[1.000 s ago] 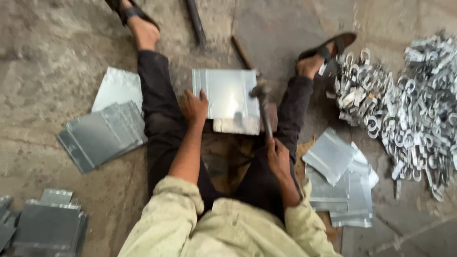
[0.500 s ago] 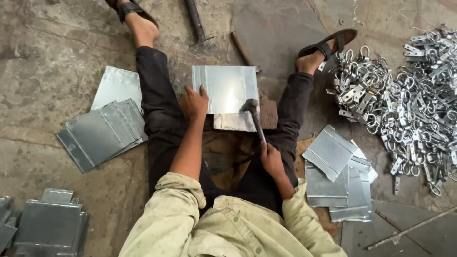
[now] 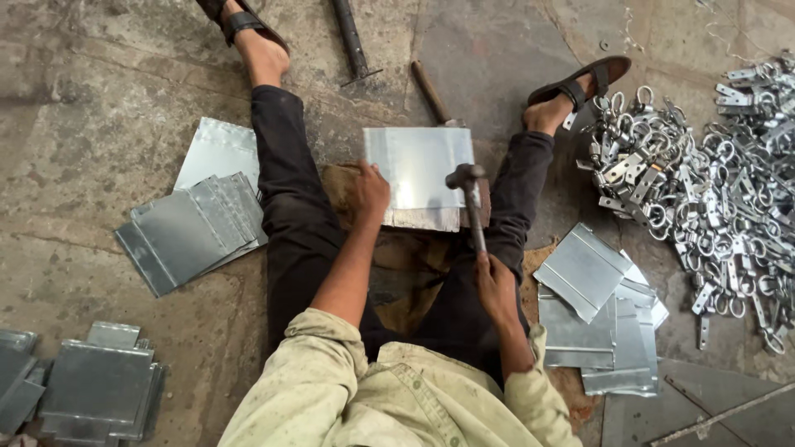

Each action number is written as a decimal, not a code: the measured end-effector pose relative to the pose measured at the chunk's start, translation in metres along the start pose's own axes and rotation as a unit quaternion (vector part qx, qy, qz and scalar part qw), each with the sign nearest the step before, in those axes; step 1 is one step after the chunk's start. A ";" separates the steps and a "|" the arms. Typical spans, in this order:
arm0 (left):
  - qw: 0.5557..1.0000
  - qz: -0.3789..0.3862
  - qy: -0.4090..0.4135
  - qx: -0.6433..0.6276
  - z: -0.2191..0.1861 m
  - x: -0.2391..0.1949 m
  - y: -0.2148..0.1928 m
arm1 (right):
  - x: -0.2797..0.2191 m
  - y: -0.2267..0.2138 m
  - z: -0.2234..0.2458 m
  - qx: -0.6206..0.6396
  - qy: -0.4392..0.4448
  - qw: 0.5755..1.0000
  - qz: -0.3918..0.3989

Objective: The person sits on the floor and uses a hammer to flatten or bend edges of metal sheets against a brick and stone surface, handling the sheets one by one from a stack.

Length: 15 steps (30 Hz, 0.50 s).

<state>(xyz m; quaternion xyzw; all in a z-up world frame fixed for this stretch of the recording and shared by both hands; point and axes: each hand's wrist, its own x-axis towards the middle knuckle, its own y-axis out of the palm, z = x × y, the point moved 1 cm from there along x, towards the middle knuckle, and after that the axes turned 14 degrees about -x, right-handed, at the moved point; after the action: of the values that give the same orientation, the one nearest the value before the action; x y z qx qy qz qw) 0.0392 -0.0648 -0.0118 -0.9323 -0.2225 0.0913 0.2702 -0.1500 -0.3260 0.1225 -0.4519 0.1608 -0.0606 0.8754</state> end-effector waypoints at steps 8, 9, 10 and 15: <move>0.992 -0.033 0.124 -0.017 0.002 -0.029 0.009 | -0.052 -0.041 0.036 0.184 -0.187 0.959 -0.105; 0.995 -0.015 0.102 -0.010 -0.001 -0.027 0.007 | -0.047 -0.028 0.036 0.190 -0.203 0.952 -0.126; 0.997 0.002 0.079 -0.003 -0.004 -0.027 0.004 | -0.041 -0.009 0.037 0.195 -0.219 0.945 -0.147; 0.997 -0.009 0.079 0.007 -0.007 -0.029 0.002 | -0.024 0.041 0.023 -0.017 -0.158 0.987 -0.023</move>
<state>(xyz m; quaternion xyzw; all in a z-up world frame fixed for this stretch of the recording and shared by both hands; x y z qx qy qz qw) 0.0165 -0.0827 -0.0059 -0.9326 -0.2081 0.0164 0.2944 -0.1666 -0.2780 0.1079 -0.4739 0.0109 -0.0063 0.8805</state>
